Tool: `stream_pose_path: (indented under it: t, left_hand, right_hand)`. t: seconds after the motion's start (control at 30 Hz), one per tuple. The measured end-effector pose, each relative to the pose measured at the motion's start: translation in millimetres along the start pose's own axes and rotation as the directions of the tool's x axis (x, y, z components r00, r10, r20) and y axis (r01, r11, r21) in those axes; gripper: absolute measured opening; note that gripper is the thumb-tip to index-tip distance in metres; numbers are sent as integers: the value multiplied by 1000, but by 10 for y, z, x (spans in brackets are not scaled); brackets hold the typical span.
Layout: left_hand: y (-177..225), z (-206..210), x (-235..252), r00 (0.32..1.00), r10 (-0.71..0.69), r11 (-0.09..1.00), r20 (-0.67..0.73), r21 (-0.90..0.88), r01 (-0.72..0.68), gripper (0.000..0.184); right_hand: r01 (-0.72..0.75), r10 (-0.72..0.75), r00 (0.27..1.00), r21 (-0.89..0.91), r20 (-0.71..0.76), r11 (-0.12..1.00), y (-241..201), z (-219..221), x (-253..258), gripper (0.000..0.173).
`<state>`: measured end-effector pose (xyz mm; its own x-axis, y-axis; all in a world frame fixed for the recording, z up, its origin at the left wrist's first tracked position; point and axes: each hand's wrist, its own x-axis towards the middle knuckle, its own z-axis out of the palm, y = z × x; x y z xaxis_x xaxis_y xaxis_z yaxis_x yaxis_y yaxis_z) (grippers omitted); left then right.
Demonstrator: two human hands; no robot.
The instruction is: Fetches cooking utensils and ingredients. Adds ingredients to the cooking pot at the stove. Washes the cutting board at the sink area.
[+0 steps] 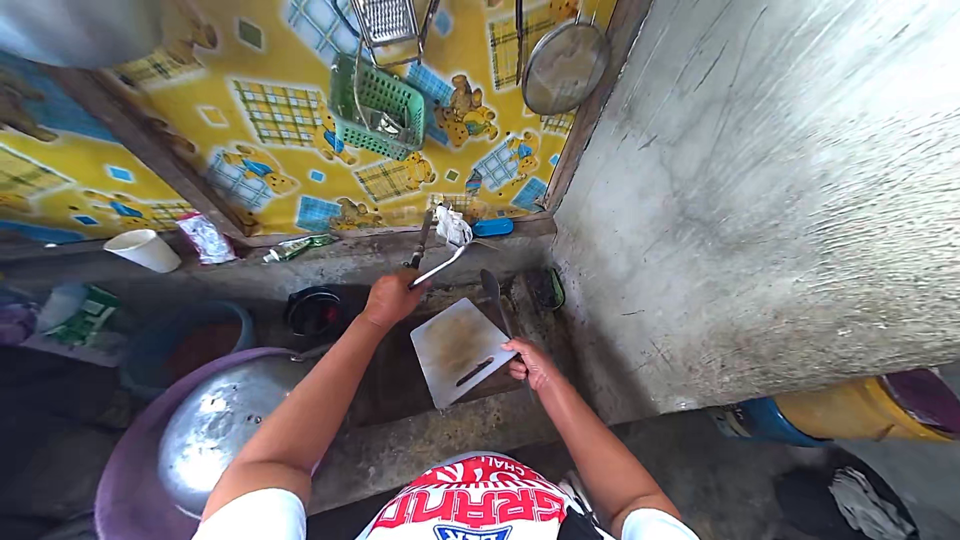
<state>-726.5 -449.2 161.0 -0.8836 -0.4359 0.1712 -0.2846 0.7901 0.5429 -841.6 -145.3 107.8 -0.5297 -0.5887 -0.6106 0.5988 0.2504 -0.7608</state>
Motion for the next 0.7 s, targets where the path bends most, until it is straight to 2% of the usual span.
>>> stream_pose_path:
  t: [0.1,0.17,0.23,0.3,0.43,0.6,0.7]
  left_hand:
    - [245,244,-48,965,221,953,144,-244,-182,27]
    - [440,473,38,877,378,901,296,-335,-275,26]
    - [663,666,182,788,455,875,415,-372,-310,32]
    - [829,805,335,748,439,889,497,-362,-282,46]
    - [867,1001,570,732,329,935,596,-314,-165,61]
    - [928,1000,628,708,314,939,632,-316,-134,51]
    - [983,847,619,721,259,955,643,-284,-91,41]
  right_hand:
    - [-12,14,997,-26,76,1000,-249,-371,-51,16]
    - [-7,6,992,5,128,1000,-350,-578,-61,26]
    - [5,-19,972,60,233,998,-403,-767,-11,32]
    - [5,-13,967,35,253,999,-520,-803,-67,30]
    - [37,-29,967,-29,253,999,-683,-849,-192,27]
    - [70,-75,969,28,234,997,-720,-934,-189,29]
    - [79,-92,931,53,353,995,-678,-1022,-158,56]
